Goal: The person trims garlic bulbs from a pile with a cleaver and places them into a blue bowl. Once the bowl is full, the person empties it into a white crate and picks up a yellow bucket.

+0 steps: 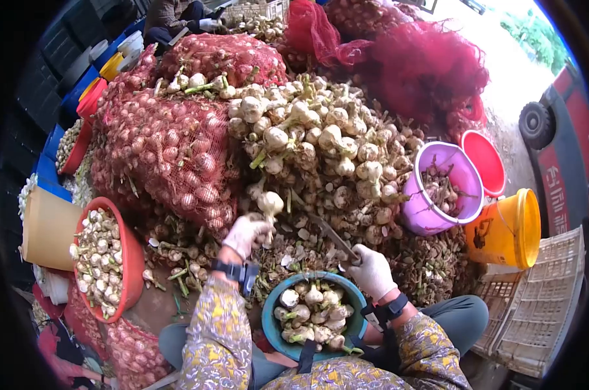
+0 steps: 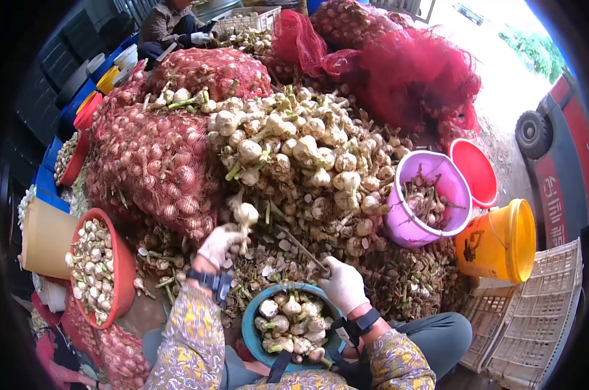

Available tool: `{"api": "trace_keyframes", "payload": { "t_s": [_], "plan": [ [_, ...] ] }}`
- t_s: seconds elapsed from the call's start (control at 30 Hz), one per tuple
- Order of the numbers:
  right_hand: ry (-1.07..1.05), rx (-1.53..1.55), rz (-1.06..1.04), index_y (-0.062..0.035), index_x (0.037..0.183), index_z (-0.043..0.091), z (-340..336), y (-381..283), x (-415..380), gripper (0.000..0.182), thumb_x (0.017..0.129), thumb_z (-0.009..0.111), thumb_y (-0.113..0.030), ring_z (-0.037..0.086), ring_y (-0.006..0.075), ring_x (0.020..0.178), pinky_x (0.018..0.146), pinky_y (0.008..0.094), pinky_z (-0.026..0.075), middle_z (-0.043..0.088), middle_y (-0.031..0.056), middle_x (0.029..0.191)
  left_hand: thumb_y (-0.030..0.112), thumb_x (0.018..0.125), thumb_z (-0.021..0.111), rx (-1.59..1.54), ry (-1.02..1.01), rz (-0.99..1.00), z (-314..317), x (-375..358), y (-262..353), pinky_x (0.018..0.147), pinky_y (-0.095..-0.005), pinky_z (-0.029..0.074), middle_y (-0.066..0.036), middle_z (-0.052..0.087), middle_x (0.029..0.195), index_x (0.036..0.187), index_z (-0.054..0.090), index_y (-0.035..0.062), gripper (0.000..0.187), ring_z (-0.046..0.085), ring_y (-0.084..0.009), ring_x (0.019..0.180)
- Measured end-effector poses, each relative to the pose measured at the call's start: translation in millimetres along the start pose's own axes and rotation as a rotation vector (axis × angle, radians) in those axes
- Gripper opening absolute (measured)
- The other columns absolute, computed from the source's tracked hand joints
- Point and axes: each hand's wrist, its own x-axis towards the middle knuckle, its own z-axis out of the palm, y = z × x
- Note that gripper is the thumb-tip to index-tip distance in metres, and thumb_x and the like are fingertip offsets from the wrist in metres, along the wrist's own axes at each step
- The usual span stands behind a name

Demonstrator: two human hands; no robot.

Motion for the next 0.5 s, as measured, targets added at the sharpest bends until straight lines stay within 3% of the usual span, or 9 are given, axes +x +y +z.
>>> {"api": "trace_keyframes", "payload": {
  "t_s": [0.07, 0.13, 0.17, 0.27, 0.33, 0.4, 0.47, 0.5],
  "plan": [
    [0.007, -0.011, -0.056, -0.0119, 0.100, 0.063, 3, -7, 3, 0.027, 0.074, 0.072, -0.016, 0.066, 0.0364, 0.077, 0.067, 0.0440, 0.052, 0.068, 0.0138, 0.078, 0.010, 0.080, 0.068, 0.062, -0.056, 0.030, 17, -37, -14, 0.040, -0.0197, 0.032, -0.002, 0.067, 0.075, 0.113, 0.058, 0.0045, 0.035, 0.048, -0.0045, 0.048],
    [0.054, -0.084, -0.138, -0.0120, 0.098, 0.061, 5, -17, 0, 0.026, 0.075, 0.072, -0.016, 0.065, 0.0358, 0.079, 0.067, 0.0443, 0.051, 0.066, 0.0138, 0.079, 0.009, 0.076, 0.068, 0.050, -0.177, 0.040, 33, -65, -19, 0.042, -0.0215, 0.038, 0.000, 0.064, 0.076, 0.110, 0.061, 0.0052, 0.035, 0.054, -0.0072, 0.051],
    [0.024, -0.099, -0.168, -0.0115, 0.097, 0.061, 6, -19, -2, 0.026, 0.075, 0.073, -0.017, 0.065, 0.0356, 0.079, 0.067, 0.0444, 0.051, 0.066, 0.0137, 0.081, 0.007, 0.075, 0.066, 0.291, -0.109, 0.041, 44, -81, -13, 0.042, -0.0210, 0.040, -0.001, 0.063, 0.075, 0.112, 0.061, 0.0058, 0.037, 0.057, -0.0085, 0.054],
    [0.068, -0.155, -0.284, -0.0098, 0.090, 0.062, 5, -30, -13, 0.021, 0.077, 0.074, -0.021, 0.064, 0.0335, 0.072, 0.062, 0.0400, 0.051, 0.063, 0.0107, 0.074, 0.003, 0.076, 0.069, -0.084, -0.233, 0.160, 66, -104, -16, 0.043, -0.0221, 0.045, -0.004, 0.066, 0.087, 0.119, 0.055, 0.0045, 0.045, 0.064, -0.0120, 0.062],
    [0.037, -0.212, -0.362, -0.0100, 0.088, 0.062, -2, -36, -22, 0.020, 0.077, 0.074, -0.020, 0.064, 0.0324, 0.073, 0.062, 0.0392, 0.051, 0.063, 0.0103, 0.076, 0.001, 0.077, 0.072, -0.298, -0.256, 0.224, 65, -105, -25, 0.057, -0.0241, 0.053, -0.005, 0.066, 0.095, 0.122, 0.051, 0.0034, 0.051, 0.067, -0.0154, 0.076],
    [0.043, -0.222, -0.364, -0.0100, 0.086, 0.061, -3, -36, -30, 0.019, 0.075, 0.074, -0.019, 0.064, 0.0320, 0.074, 0.063, 0.0394, 0.051, 0.062, 0.0102, 0.078, 0.001, 0.078, 0.072, -0.213, -0.223, 0.367, 70, -111, -27, 0.071, -0.0263, 0.055, -0.005, 0.065, 0.096, 0.121, 0.052, 0.0027, 0.048, 0.065, -0.0161, 0.087],
    [0.109, -0.260, -0.422, -0.0098, 0.086, 0.061, -11, -43, -38, 0.018, 0.074, 0.073, -0.017, 0.064, 0.0317, 0.074, 0.063, 0.0397, 0.051, 0.062, 0.0100, 0.078, 0.001, 0.079, 0.071, 0.063, -0.256, 0.343, 69, -107, -33, 0.082, -0.0290, 0.053, -0.005, 0.066, 0.101, 0.119, 0.055, 0.0012, 0.043, 0.063, -0.0151, 0.093],
    [0.108, -0.252, -0.446, -0.0099, 0.085, 0.062, -13, -47, -41, 0.017, 0.072, 0.071, -0.015, 0.063, 0.0316, 0.074, 0.063, 0.0403, 0.051, 0.061, 0.0100, 0.078, 0.003, 0.081, 0.071, 0.440, -0.281, 0.669, 62, -102, -45, 0.088, -0.0305, 0.051, -0.005, 0.066, 0.109, 0.121, 0.057, 0.0009, 0.043, 0.063, -0.0155, 0.095]
  ]
}}
